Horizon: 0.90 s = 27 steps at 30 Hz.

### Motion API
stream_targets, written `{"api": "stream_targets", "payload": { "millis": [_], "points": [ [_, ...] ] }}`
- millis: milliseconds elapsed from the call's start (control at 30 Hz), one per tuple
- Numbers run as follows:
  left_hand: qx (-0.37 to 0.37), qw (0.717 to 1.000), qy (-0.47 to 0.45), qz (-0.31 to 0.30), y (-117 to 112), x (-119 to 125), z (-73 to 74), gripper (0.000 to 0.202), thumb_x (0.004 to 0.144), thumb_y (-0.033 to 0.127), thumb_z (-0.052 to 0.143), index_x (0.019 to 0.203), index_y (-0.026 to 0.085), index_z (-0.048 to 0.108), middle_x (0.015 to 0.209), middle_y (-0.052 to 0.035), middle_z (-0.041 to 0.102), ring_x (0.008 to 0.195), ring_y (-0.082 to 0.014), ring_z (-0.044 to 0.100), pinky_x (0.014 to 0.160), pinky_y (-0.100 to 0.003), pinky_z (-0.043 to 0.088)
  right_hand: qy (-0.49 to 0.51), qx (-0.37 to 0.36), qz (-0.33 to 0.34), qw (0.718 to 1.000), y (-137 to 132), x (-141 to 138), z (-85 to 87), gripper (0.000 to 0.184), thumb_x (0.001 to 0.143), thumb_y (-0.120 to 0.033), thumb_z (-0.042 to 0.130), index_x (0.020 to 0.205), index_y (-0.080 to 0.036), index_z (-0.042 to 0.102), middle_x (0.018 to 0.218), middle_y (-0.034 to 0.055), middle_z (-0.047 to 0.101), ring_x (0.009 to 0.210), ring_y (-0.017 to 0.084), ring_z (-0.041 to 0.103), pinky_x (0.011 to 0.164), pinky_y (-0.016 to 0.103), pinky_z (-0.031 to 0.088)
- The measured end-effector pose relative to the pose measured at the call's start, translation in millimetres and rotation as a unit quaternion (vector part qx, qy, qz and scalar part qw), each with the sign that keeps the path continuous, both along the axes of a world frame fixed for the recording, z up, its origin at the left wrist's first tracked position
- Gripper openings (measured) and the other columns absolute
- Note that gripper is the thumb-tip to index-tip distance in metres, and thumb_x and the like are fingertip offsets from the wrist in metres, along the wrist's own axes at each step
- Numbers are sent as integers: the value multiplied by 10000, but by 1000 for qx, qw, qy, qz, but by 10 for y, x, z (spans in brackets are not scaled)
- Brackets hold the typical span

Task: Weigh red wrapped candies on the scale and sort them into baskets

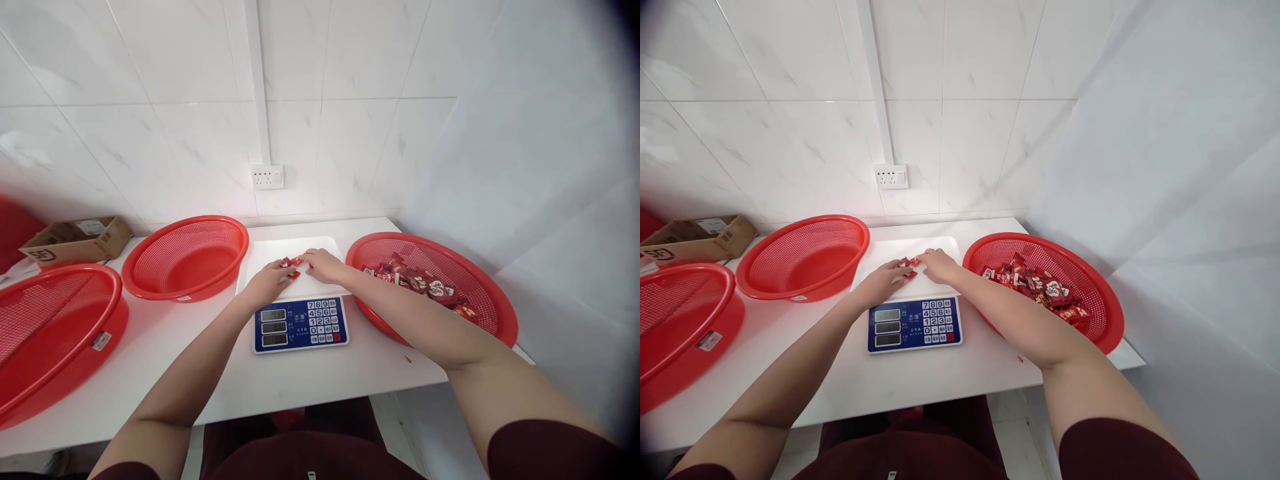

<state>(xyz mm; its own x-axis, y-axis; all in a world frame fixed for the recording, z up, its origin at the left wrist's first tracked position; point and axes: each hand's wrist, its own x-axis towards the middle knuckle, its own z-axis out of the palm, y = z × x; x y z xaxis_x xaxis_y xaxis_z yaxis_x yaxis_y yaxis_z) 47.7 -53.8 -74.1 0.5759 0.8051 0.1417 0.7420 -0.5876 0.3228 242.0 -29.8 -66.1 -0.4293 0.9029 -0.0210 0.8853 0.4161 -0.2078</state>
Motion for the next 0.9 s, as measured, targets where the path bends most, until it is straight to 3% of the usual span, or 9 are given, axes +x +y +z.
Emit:
{"api": "stream_targets", "payload": {
  "millis": [167, 300, 367, 433, 567, 667, 733, 833, 900],
  "points": [
    [10, 998, 22, 52, 103, -84, 7, 358, 892, 313, 454, 1232, 263, 557, 1306, -92, 506, 1222, -269, 461, 971, -416, 417, 2, -5, -33, 999, -16, -61, 7, 501, 860, -224, 507, 1355, -238, 433, 1363, 108, 447, 1236, 315, 399, 956, 418, 379],
    [52, 998, -11, 16, -101, -52, 23, 393, 884, 311, 480, 1263, 215, 525, 1371, -105, 458, 1316, -276, 342, 1054, -457, 325, 50, 13, -43, 998, -129, 136, 137, 544, 870, -302, 513, 1388, -193, 386, 1444, 126, 346, 1329, 295, 297, 1045, 431, 306],
    [48, 997, -54, -6, -328, -20, 64, 405, 894, 345, 461, 1267, 199, 520, 1395, -107, 435, 1329, -275, 320, 1057, -456, 325, 93, 53, -46, 993, -221, 395, 260, 509, 869, -301, 512, 1354, -168, 433, 1426, 123, 382, 1332, 254, 307, 1081, 402, 269],
    [14, 994, -103, -42, -579, -9, 129, 390, 900, 394, 440, 1233, 222, 550, 1368, -82, 472, 1278, -253, 405, 1030, -413, 377, 120, 80, -78, 986, -336, 746, 395, 461, 867, -287, 505, 1312, -168, 480, 1385, 105, 446, 1292, 230, 376, 1075, 380, 290],
    [-102, 974, -189, -72, -902, -41, 264, 344, 873, 450, 479, 1133, 268, 611, 1172, -40, 628, 1047, -206, 600, 858, -292, 510, 98, 0, -184, 978, -620, 1516, 546, 458, 855, -298, 516, 1300, -196, 489, 1315, 75, 529, 1185, 234, 501, 994, 363, 388],
    [-152, 955, -248, -65, -941, -15, 298, 347, 844, 481, 512, 1075, 255, 637, 1059, -39, 681, 975, -205, 633, 785, -264, 532, 17, -108, -207, 972, -846, 1932, 469, 501, 800, -326, 602, 1283, -226, 518, 1287, 65, 555, 1174, 271, 512, 978, 370, 400],
    [-175, 944, -274, -61, -926, 46, 289, 365, 836, 500, 513, 1061, 243, 640, 1009, -45, 698, 951, -207, 642, 783, -274, 533, -26, -164, -217, 962, -973, 2057, 343, 598, 739, -353, 671, 1302, -238, 505, 1326, 68, 521, 1214, 302, 473, 1001, 386, 381],
    [-199, 934, -290, -58, -907, 162, 256, 368, 834, 502, 518, 1053, 231, 638, 983, -49, 702, 941, -206, 642, 806, -294, 525, -42, -193, -259, 945, -1102, 2031, 149, 853, 667, -377, 734, 1409, -187, 358, 1425, 127, 388, 1290, 344, 369, 1039, 427, 335],
    [-213, 931, -290, -66, -909, 227, 242, 355, 837, 489, 522, 1051, 230, 636, 989, -50, 699, 946, -205, 638, 815, -299, 521, -18, -187, -264, 946, -1142, 1945, 83, 872, 696, -363, 709, 1438, -177, 290, 1444, 134, 352, 1297, 329, 364, 1045, 416, 332]
  ]
}}
